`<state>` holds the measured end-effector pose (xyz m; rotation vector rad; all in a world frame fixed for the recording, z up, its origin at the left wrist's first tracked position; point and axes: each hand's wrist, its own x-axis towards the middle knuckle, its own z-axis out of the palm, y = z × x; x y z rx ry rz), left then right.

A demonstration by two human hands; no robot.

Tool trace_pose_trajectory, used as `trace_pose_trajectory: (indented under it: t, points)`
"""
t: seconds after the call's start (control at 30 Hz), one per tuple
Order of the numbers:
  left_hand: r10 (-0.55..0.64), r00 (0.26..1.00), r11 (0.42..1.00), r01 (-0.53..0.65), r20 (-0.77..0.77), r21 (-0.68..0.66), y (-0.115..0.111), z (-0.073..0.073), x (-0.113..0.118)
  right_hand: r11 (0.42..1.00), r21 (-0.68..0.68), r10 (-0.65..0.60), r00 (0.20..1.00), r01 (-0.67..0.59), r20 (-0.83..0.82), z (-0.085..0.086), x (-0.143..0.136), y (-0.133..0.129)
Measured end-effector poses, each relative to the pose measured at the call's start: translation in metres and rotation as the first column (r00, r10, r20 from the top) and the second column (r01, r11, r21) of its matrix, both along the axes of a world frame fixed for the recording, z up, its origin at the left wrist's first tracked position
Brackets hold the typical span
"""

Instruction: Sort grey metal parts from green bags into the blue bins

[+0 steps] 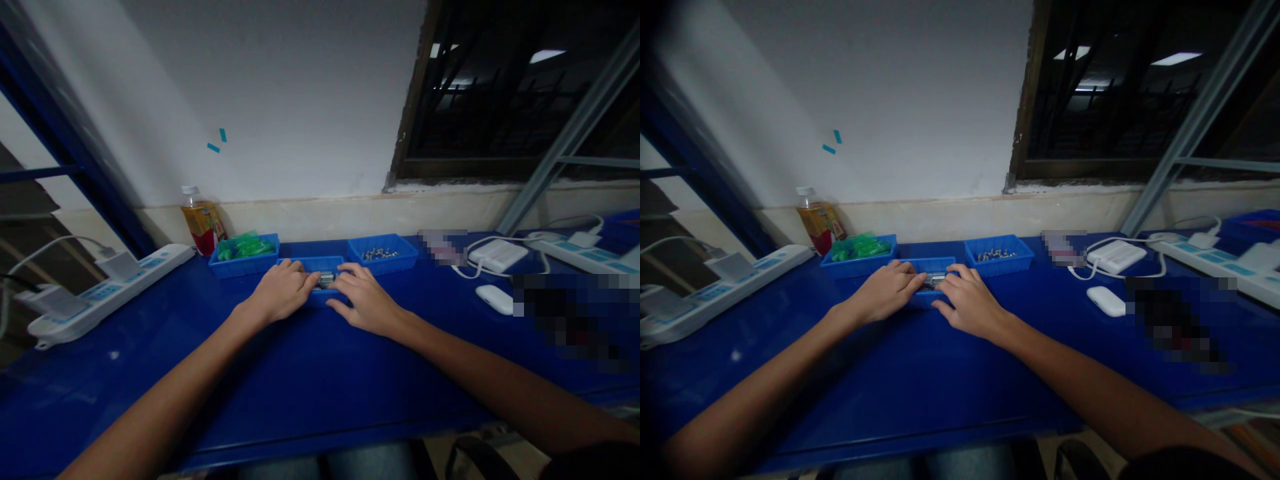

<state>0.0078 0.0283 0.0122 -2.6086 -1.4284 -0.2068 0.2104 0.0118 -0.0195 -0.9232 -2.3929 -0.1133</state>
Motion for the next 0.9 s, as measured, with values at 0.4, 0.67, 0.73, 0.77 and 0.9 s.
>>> trace_pose_trajectory:
  t: [0.4, 0.67, 0.73, 0.77, 0.9]
  points:
    - [0.144, 0.896, 0.955, -0.237, 0.421, 0.179, -0.007, -0.006, 0.003, 0.980, -0.176, -0.152, 0.926, 0.095, -0.345, -0.012, -0.004, 0.004]
    - [0.410, 0.363, 0.899, -0.316, 0.836, -0.304, 0.017, -0.034, -0.013, 0.738, -0.632, -0.293, 0.730, -0.239, -0.618, -0.016, -0.017, 0.008]
    - [0.331, 0.339, 0.924, -0.307, 0.881, -0.229, 0.010, -0.036, -0.009, 0.753, -0.615, -0.340, 0.662, -0.233, -0.668, -0.013, -0.022, 0.008]
    - [0.283, 0.347, 0.934, -0.312, 0.894, -0.174, 0.007, -0.036, -0.006, 0.766, -0.609, -0.369, 0.636, -0.205, -0.678, -0.012, -0.026, 0.009]
    - [0.156, 0.395, 0.936, -0.352, 0.905, -0.008, 0.002, -0.032, 0.000, 0.778, -0.618, -0.480, 0.531, -0.110, -0.699, -0.008, -0.039, 0.015]
